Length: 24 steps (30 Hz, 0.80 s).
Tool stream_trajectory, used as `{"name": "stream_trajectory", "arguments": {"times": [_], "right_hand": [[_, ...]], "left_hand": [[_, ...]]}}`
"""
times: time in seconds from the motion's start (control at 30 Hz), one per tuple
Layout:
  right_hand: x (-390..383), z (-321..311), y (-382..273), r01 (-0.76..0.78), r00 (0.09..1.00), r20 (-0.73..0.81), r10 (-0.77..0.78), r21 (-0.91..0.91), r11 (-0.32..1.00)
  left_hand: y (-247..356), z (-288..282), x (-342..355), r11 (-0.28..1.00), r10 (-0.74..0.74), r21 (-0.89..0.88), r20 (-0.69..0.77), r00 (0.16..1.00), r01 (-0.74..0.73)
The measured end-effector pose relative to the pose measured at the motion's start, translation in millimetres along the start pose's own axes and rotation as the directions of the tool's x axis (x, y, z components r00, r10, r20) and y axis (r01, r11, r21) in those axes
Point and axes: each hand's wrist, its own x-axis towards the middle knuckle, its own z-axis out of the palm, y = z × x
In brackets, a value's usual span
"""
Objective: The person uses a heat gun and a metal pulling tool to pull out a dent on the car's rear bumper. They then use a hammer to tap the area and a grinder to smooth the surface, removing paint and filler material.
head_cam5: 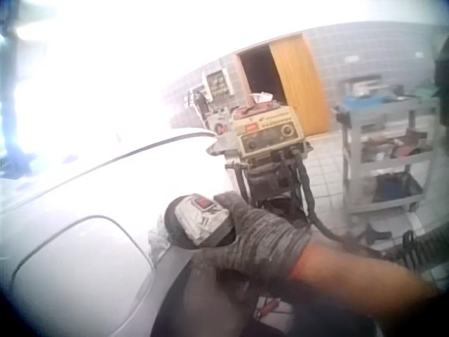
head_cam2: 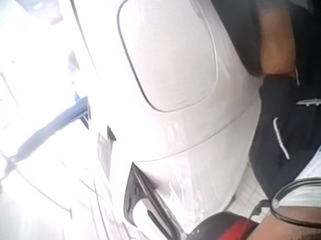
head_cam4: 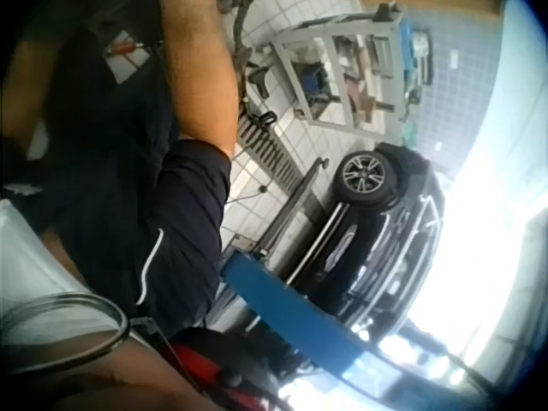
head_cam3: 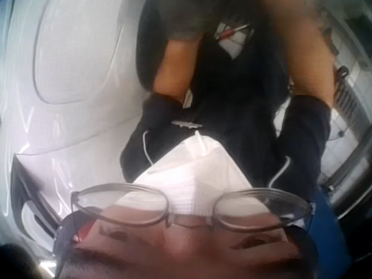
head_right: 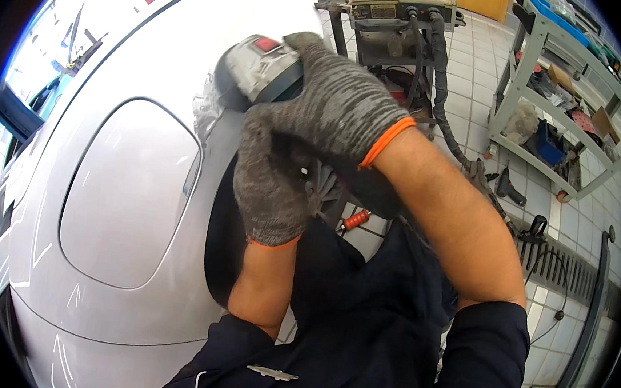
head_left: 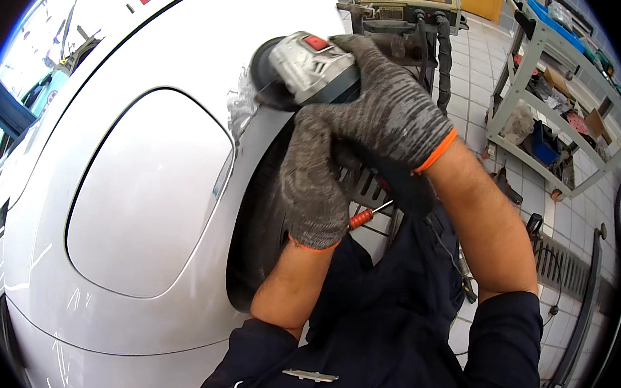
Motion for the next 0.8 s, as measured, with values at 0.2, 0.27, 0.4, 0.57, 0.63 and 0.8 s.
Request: {"name": "stream_trajectory", "arguments": {"times": [0.2, 0.27, 0.4, 0.57, 0.63, 0.8], "right_hand": [[-2, -12, 20, -0.125, 0.990, 0.074, 0.119, 0.081, 0.989], [0, -13, 5, -0.047, 0.998, 0.051, 0.044, 0.048, 0.998], [-14, -3, -8, 0.019, 0.999, 0.046, -0.016, -0.066, 0.998], [-29, -2, -3, -0.173, 0.984, 0.053, 0.171, 0.032, 0.984], [-28, -5, -8, -0.063, 0.998, 0.023, 0.063, 0.020, 0.998], [-31, -9, -20, -0.098, 0.995, 0.033, 0.098, -0.007, 0.995]], "left_hand": [[-9, 15, 4, 0.983, 0.050, 0.177, -0.030, 0.998, -0.044], [-6, 16, 0, 0.986, 0.096, 0.140, -0.049, 0.994, -0.088], [5, 26, -18, 0.992, -0.015, -0.127, -0.145, 0.989, -0.004], [-27, -5, -33, 0.791, 0.195, 0.582, 0.052, 0.979, -0.188], [-8, 17, -32, 0.996, 0.008, 0.093, -0.098, 0.995, 0.001], [-4, 8, -40, 0.999, -0.035, 0.022, -0.071, 0.997, 0.037]]}}
